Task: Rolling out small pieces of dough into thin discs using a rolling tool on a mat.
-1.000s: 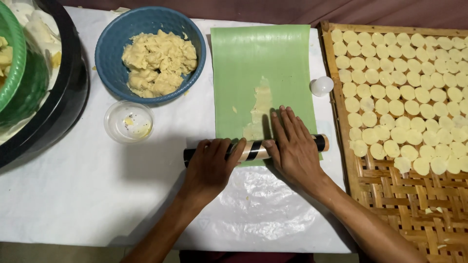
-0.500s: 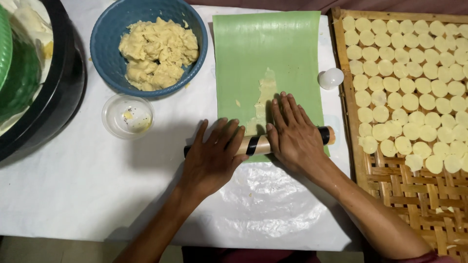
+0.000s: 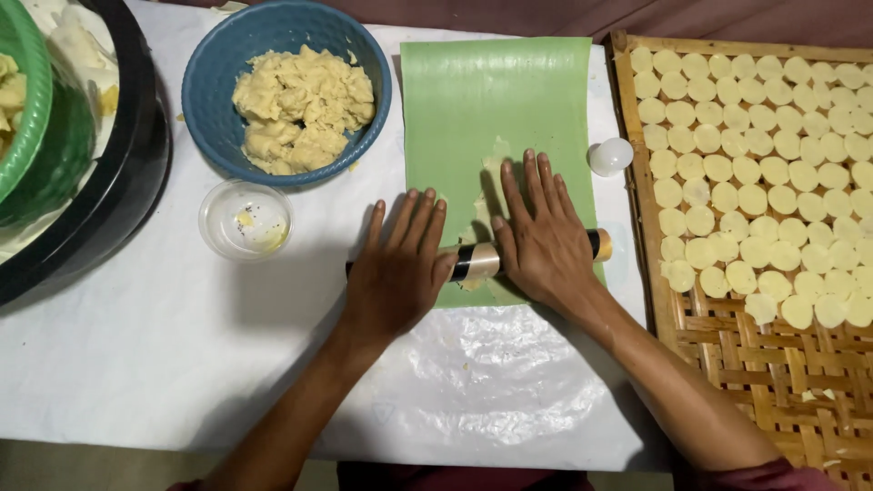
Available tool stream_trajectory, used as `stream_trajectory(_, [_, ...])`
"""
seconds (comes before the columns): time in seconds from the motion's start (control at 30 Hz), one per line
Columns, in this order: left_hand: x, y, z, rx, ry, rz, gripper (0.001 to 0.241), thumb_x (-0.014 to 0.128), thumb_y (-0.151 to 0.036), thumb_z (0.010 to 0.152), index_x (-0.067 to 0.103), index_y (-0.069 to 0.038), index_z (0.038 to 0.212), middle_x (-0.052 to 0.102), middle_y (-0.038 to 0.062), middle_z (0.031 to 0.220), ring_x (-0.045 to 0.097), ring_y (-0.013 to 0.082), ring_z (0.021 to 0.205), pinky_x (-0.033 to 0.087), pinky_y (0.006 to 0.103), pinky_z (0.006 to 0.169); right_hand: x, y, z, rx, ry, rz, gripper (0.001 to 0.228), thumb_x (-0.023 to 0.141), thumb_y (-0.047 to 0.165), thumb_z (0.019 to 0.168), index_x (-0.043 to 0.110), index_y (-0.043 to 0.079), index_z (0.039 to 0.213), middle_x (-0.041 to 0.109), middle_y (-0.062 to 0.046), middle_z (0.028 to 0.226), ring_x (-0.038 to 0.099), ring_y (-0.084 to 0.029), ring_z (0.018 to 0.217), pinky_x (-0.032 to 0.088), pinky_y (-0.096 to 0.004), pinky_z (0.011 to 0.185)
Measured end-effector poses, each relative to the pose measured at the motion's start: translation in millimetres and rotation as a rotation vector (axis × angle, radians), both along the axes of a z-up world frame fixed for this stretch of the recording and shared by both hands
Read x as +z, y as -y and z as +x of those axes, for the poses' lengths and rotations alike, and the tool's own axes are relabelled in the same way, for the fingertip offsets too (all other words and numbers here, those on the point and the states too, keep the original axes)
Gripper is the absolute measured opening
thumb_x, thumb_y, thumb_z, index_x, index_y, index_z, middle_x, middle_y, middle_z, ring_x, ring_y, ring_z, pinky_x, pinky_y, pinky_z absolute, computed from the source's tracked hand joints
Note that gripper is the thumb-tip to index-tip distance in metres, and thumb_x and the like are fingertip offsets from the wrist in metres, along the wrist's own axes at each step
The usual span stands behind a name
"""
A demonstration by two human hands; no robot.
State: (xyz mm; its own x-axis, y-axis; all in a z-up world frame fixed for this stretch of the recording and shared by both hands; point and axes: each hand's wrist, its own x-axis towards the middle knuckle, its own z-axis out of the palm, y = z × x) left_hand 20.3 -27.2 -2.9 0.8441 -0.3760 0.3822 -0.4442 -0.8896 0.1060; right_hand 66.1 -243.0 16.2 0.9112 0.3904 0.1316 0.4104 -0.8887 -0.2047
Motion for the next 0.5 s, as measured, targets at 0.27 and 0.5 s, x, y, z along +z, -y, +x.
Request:
stream_trajectory(0.27, [-6,1,14,0.002,0.026,-0.037,0.056,0.048,-0.042,0.107,0.056,-0.002,0.145,0.054,0.022,0.152,0.045,0.0383,0.146,0.027,0.0633,0.119,0,2,20,-0.012,-0.14,-0.113,0.067,0.022,0.049,0.11,0.025,0.01,0.165,0.02,-0.028,0.167,0.013,-0.04,0.158,0.013,-0.051,0.127])
stream_trajectory(0.5, [11,-3,56,0.071,-0.436,-0.062,0.069,0.021,-0.055,0.11,0.039,-0.009,0.159,0.024,0.023,0.169,0.016,0.0398,0.158,0.01,0.0584,0.126,9,-9,51,-0.147,-0.247,0.001,0.071,0.02,0.056,0.11,0.024,0.01,0.165,0.019,-0.027,0.167,0.011,-0.039,0.158,0.014,-0.047,0.128])
